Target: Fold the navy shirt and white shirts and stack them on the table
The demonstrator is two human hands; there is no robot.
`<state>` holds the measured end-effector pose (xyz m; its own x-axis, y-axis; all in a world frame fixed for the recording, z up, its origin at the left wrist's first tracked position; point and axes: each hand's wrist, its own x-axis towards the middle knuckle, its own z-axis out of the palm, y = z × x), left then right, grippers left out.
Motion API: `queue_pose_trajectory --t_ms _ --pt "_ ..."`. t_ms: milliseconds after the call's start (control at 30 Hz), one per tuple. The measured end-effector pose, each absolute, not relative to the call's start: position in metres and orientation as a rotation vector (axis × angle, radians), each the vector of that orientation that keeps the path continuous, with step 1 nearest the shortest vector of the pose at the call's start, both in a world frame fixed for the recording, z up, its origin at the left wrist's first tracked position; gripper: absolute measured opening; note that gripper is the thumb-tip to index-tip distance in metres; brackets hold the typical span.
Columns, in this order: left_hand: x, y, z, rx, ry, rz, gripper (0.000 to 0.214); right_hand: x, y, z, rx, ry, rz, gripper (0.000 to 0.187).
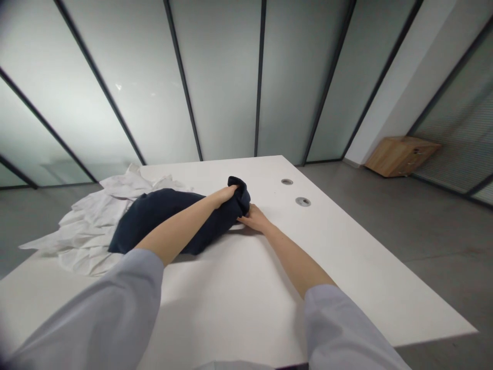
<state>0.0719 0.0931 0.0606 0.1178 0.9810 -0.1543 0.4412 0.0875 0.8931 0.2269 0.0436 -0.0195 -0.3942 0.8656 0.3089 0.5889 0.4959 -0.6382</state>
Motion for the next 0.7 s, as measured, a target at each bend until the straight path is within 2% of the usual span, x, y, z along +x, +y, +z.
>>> queue_pose_trajectory --t_ms 133,233,467,633,700 --pt "0.081 0.089 0.030 1.290 1.357 0.801 0.053 0.227 0.050 -0.029 -1.242 -1.952 0.791 0.036" --pt "0.065 0.088 0.011 1.232 1.243 0.931 0.050 0.226 0.056 -0.033 -1.329 -1.800 0.877 0.038" --pt "0.015 0.081 -0.008 1.409 1.032 0.924 0.050 0.230 0.068 -0.031 -1.327 -1.554 0.787 0.034" --pt "-0.010 0.083 0.003 1.858 1.293 0.740 0.030 0.229 0.071 -0.026 -1.277 -1.287 0.970 0.037" --pt "-0.012 0.084 0.012 1.953 1.464 0.713 0.030 0.229 0.073 -0.022 -1.279 -1.192 1.034 0.034"
